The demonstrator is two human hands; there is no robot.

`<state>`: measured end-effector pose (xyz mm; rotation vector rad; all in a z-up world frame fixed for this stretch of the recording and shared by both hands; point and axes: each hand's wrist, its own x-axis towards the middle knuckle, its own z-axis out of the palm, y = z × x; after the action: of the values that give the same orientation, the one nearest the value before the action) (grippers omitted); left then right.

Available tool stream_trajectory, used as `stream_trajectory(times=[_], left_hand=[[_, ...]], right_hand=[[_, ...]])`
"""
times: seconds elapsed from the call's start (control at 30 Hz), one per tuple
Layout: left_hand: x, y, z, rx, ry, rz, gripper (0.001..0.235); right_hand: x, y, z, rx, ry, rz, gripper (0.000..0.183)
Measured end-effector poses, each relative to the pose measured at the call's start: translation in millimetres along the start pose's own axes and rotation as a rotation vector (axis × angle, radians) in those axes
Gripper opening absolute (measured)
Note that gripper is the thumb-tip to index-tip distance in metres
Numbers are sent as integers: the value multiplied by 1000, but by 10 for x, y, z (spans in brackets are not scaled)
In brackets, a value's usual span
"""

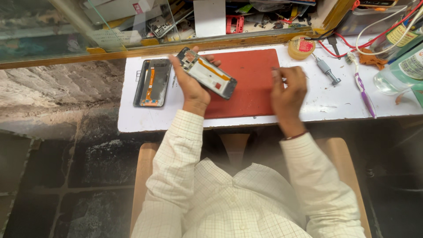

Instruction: The person cleans the interior of a disassembled smartphone using a toothbrush. They scrub the metal frame and internal surfaces, then wipe the area with a white cloth.

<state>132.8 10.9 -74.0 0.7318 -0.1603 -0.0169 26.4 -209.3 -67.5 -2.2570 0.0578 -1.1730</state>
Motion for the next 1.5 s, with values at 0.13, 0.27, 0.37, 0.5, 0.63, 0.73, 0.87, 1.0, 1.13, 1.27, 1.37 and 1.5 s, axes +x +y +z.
stream_trajectory(times=[0.13, 0.27, 0.37, 0.5, 0.63, 0.73, 0.87, 1.0, 1.13, 1.27, 1.37, 1.5], left_hand=[[17, 67, -129, -150, 20, -87, 102], [-146, 196, -248, -156, 33, -104, 104], [-365, 393, -421, -169, 40, -90, 104], [-649, 545, -596, -236, -56, -80, 101], [-682, 546, -631, -215, -44, -124, 103], [-675, 504, -654, -208, -44, -122, 103], [-679, 495, -676, -215, -73, -109, 102], [-690, 477, -670, -190, -51, -81, 102], [-683, 473, -672, -214, -69, -76, 102], [-721, 497, -649, -183, -61, -70, 104], [-731, 506, -634, -210, -54, -85, 104], [-761, 528, -609, -224, -83, -56, 103]], right_hand=[[67, 439, -238, -260, -161, 126, 14], [13, 455, -317, -348, -183, -38, 34], [17, 341, -242, -210, -348, -163, 56], [106, 225, 53, -257, -641, -254, 78], [172, 208, 308, -313, -701, -255, 74], [183, 258, 254, -202, -593, -257, 51], [222, 237, -107, 139, -585, -102, 31], [234, 63, -355, 91, -650, -265, 21], [214, -152, -370, -124, -639, -424, 7], [243, -263, -428, -140, -667, -512, 8], [252, -302, -455, -167, -665, -590, 6], [253, -294, -428, -310, -697, -675, 7]])
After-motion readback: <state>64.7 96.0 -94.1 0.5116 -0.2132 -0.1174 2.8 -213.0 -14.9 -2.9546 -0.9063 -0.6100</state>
